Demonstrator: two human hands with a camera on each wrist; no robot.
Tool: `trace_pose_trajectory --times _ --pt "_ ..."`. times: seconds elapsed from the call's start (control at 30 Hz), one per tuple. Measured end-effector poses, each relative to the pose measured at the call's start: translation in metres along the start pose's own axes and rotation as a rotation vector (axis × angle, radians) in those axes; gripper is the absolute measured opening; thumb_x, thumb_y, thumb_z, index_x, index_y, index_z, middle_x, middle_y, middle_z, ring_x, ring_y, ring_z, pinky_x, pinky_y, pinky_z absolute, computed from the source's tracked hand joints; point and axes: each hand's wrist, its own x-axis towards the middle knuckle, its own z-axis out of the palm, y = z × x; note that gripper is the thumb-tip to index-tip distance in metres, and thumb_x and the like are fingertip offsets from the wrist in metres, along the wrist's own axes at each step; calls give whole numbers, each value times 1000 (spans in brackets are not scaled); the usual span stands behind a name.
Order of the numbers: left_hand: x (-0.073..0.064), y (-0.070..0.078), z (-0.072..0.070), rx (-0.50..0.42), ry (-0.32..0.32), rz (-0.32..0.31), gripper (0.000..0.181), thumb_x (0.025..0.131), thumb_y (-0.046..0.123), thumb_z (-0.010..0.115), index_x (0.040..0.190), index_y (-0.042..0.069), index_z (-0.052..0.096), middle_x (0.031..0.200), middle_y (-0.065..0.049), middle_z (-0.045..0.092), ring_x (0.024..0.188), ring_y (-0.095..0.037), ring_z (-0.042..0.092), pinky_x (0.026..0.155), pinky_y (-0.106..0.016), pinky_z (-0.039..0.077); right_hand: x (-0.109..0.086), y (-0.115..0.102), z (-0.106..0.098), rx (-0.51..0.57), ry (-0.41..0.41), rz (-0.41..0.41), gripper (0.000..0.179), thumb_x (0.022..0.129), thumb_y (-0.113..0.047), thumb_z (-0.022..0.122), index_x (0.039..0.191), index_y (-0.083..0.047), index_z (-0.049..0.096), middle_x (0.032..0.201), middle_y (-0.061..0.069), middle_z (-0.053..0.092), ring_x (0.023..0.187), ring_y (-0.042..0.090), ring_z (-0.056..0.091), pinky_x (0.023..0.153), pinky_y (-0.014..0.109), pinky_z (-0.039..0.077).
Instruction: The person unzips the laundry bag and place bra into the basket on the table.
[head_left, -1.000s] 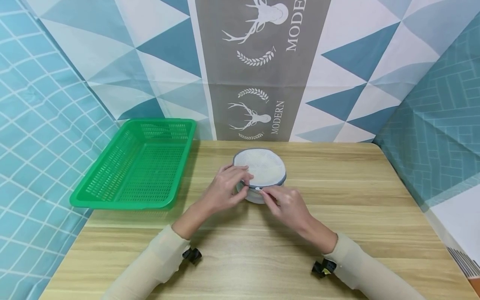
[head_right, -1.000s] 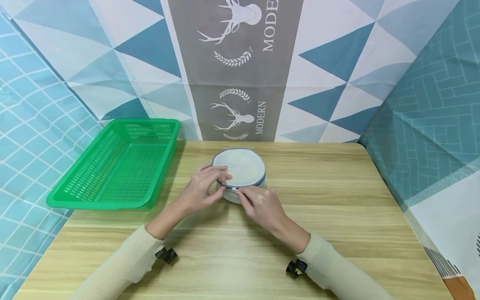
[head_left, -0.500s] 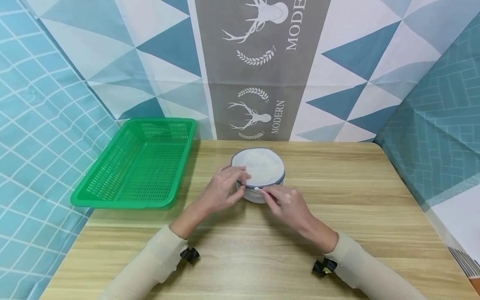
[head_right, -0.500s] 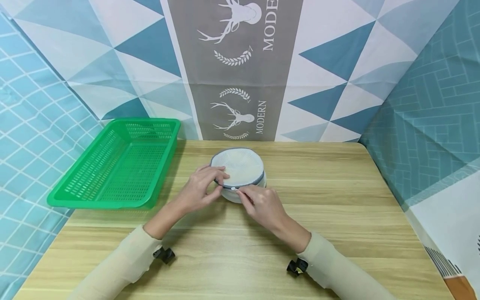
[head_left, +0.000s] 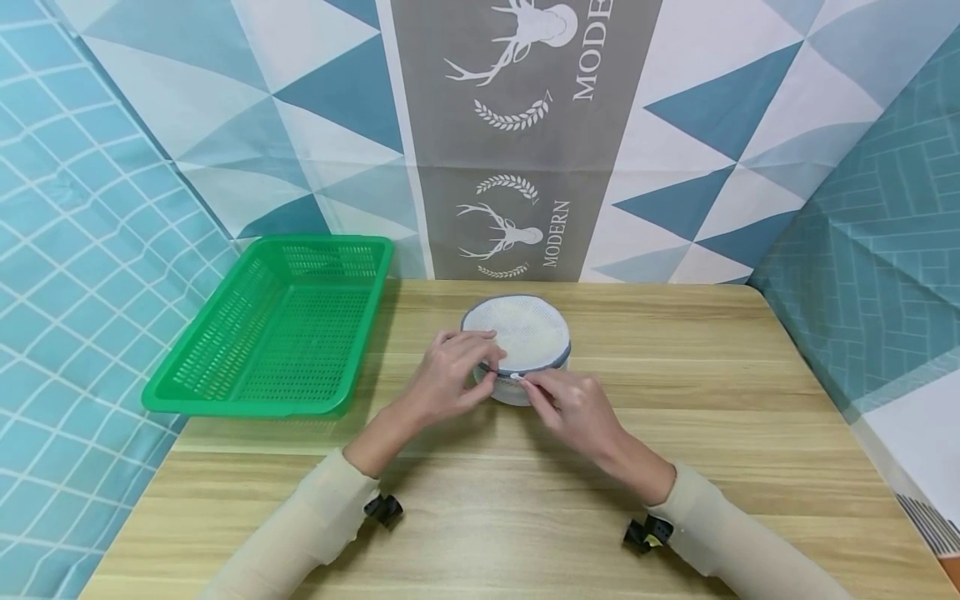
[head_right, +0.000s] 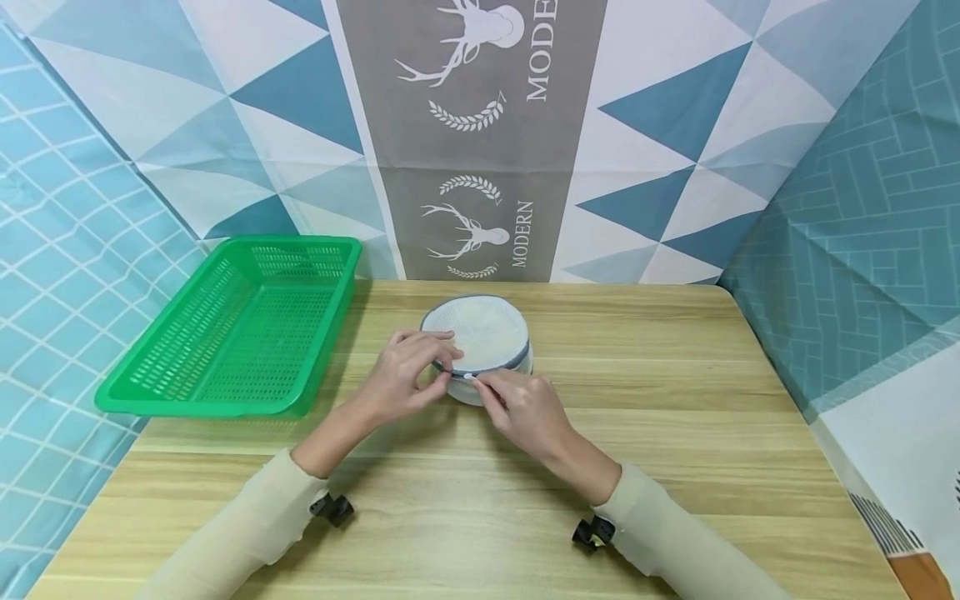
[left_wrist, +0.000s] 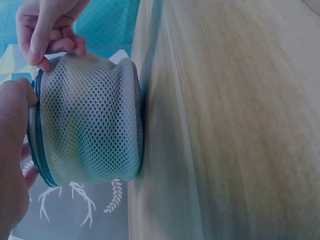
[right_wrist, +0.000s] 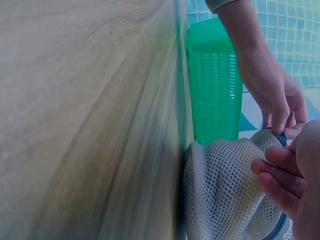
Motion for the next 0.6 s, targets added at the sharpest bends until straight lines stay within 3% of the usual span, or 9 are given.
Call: trace_pose_trajectory --times 0.2,0.6 --pt "-2 0 -2 2 -16 9 3 97 14 70 100 12 69 116 -4 88 127 -33 81 102 -55 59 -2 1 0 6 12 -7 8 102 -4 79 97 -2 84 75 2 79 60 3 61 56 13 48" --pt "-5 -3 -2 3 -2 14 13 91 9 75 104 12 72 114 -5 87 126 -33 81 99 -52 61 -4 1 -1 1 15 0 8 103 -5 78 98 -3 84 78 3 81 61 4 65 57 14 52"
